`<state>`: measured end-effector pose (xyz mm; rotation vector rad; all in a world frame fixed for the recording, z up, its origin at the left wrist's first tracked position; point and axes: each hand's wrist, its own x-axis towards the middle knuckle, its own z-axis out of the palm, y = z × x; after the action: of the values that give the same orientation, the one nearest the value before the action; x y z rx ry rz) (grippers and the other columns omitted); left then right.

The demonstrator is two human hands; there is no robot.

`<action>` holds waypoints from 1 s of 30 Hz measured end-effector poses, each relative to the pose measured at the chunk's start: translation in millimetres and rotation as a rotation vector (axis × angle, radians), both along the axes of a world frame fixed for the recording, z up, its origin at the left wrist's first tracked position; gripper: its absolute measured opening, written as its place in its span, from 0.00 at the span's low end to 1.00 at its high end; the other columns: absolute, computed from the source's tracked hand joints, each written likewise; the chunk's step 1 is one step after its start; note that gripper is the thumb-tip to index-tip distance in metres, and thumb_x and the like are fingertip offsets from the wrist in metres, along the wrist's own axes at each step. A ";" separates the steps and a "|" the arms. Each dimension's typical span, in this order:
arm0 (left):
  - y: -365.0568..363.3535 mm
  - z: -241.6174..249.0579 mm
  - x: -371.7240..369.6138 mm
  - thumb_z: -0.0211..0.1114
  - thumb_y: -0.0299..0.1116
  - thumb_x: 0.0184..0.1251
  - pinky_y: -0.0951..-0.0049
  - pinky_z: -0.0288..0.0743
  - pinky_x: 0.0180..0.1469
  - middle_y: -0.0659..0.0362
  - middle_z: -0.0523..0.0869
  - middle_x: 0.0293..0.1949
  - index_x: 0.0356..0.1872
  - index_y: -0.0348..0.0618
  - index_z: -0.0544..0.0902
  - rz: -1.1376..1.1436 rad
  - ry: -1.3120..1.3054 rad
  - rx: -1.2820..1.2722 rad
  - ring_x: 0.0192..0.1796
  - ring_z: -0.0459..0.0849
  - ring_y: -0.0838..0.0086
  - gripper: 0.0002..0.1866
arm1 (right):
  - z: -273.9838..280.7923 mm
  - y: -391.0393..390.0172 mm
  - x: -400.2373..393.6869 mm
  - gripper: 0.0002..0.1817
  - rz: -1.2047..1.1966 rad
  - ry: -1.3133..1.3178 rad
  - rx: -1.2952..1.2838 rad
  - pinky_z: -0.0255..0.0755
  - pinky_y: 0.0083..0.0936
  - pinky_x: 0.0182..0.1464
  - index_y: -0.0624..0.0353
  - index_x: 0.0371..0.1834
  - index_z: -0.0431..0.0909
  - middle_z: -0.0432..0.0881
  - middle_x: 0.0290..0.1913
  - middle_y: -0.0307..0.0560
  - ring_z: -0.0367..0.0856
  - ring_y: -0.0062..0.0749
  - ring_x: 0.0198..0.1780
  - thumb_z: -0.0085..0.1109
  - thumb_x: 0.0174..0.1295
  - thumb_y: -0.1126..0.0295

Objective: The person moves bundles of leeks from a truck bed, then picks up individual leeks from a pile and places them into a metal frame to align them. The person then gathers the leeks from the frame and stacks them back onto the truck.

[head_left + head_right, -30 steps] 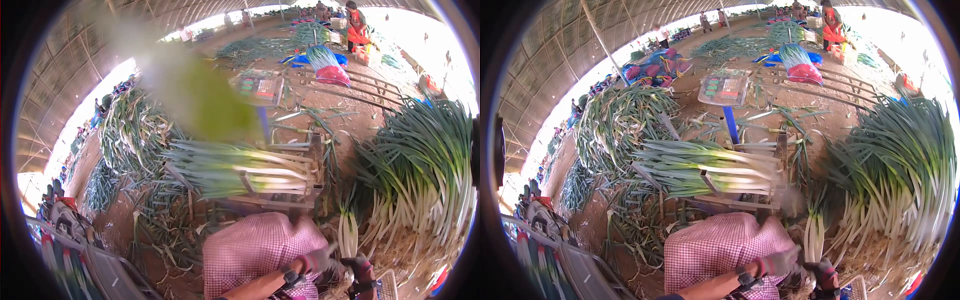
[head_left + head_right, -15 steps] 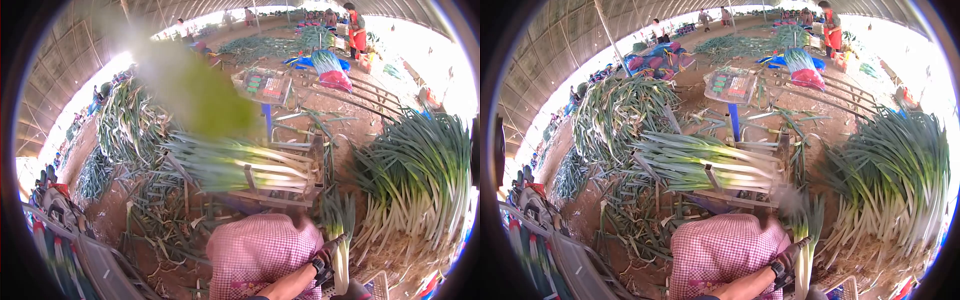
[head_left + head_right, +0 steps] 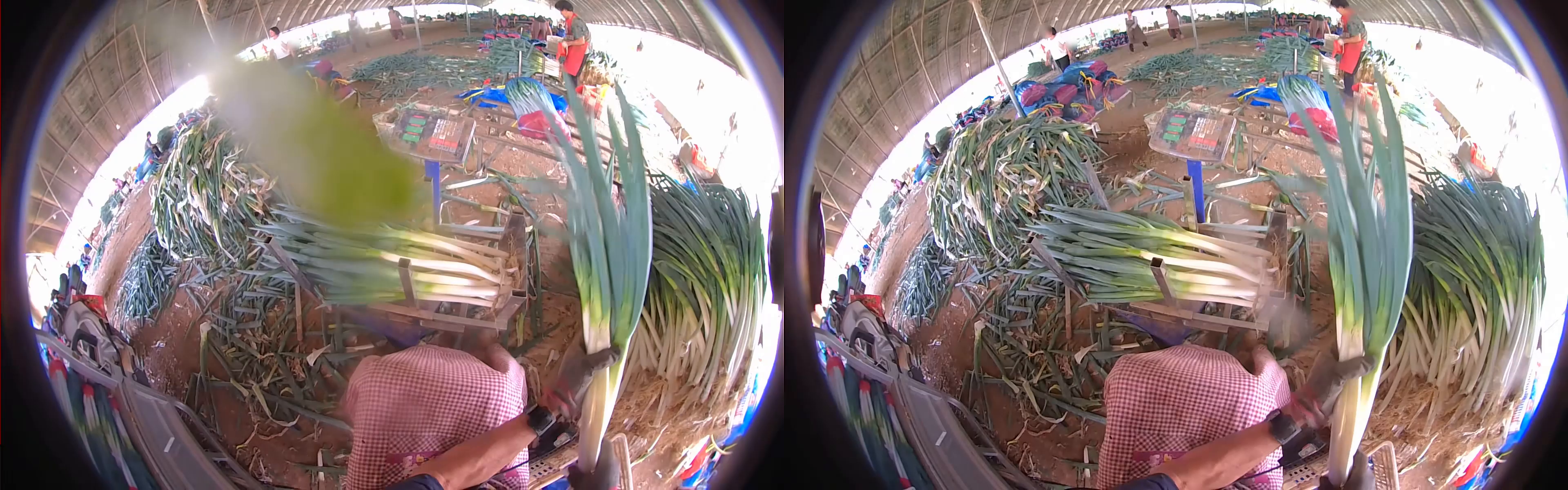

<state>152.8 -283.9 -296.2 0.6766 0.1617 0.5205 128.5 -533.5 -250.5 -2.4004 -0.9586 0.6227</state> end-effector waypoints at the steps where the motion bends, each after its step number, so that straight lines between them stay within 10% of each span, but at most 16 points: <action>1: 9.5 17.8 -2.7 0.75 0.36 0.67 0.72 0.84 0.43 0.59 0.89 0.43 0.59 0.39 0.81 0.070 -0.015 0.119 0.38 0.88 0.74 0.23 | 1.1 10.7 4.5 0.35 0.086 -0.181 0.123 0.81 0.42 0.46 0.62 0.68 0.73 0.86 0.46 0.58 0.87 0.50 0.45 0.72 0.54 0.71; 7: 111.1 134.9 -72.0 0.75 0.43 0.68 0.69 0.83 0.53 0.56 0.88 0.52 0.66 0.39 0.75 0.287 -0.300 0.162 0.50 0.87 0.70 0.31 | 37.5 108.1 47.1 0.32 0.215 -0.455 0.262 0.80 0.46 0.45 0.68 0.65 0.72 0.86 0.43 0.64 0.86 0.65 0.43 0.66 0.55 0.72; 13: 327.4 128.4 -199.5 0.72 0.53 0.69 0.61 0.85 0.54 0.51 0.83 0.63 0.70 0.41 0.73 0.681 -0.392 0.401 0.58 0.85 0.61 0.36 | 57.7 319.9 99.3 0.30 0.590 -0.706 0.492 0.79 0.44 0.47 0.62 0.62 0.76 0.84 0.44 0.56 0.85 0.56 0.46 0.67 0.51 0.72; 17: 391.2 103.2 -247.3 0.69 0.55 0.71 0.58 0.86 0.56 0.49 0.81 0.66 0.69 0.40 0.74 0.521 -0.290 0.460 0.62 0.84 0.59 0.35 | 38.1 460.3 99.8 0.32 0.667 -0.726 0.227 0.80 0.47 0.51 0.53 0.64 0.74 0.85 0.52 0.53 0.86 0.56 0.50 0.68 0.51 0.71; 24: 492.4 -46.4 -273.0 0.70 0.46 0.73 0.65 0.85 0.55 0.54 0.89 0.53 0.64 0.38 0.79 0.447 0.761 0.290 0.51 0.88 0.67 0.27 | -124.4 593.0 143.4 0.30 0.676 -0.734 -0.278 0.80 0.48 0.57 0.50 0.68 0.73 0.82 0.60 0.52 0.83 0.50 0.61 0.68 0.60 0.64; 28: 506.3 -80.2 -238.7 0.71 0.40 0.71 0.71 0.82 0.54 0.54 0.89 0.53 0.62 0.35 0.82 0.374 1.012 0.628 0.50 0.88 0.72 0.24 | -168.7 608.5 153.5 0.34 0.440 -0.677 -0.499 0.76 0.49 0.64 0.50 0.68 0.74 0.80 0.64 0.49 0.78 0.50 0.68 0.73 0.57 0.60; 30: 518.0 -73.6 -210.8 0.70 0.44 0.70 0.66 0.79 0.58 0.52 0.89 0.56 0.64 0.38 0.82 0.302 1.063 1.231 0.54 0.87 0.67 0.27 | -148.2 609.1 145.2 0.37 0.499 -0.666 -0.490 0.72 0.50 0.67 0.50 0.70 0.72 0.80 0.64 0.48 0.77 0.51 0.69 0.74 0.56 0.60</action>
<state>-58.0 234.1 -369.7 2.1296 0.9986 0.4647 273.7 75.6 -398.7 -2.8858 -1.9079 0.2133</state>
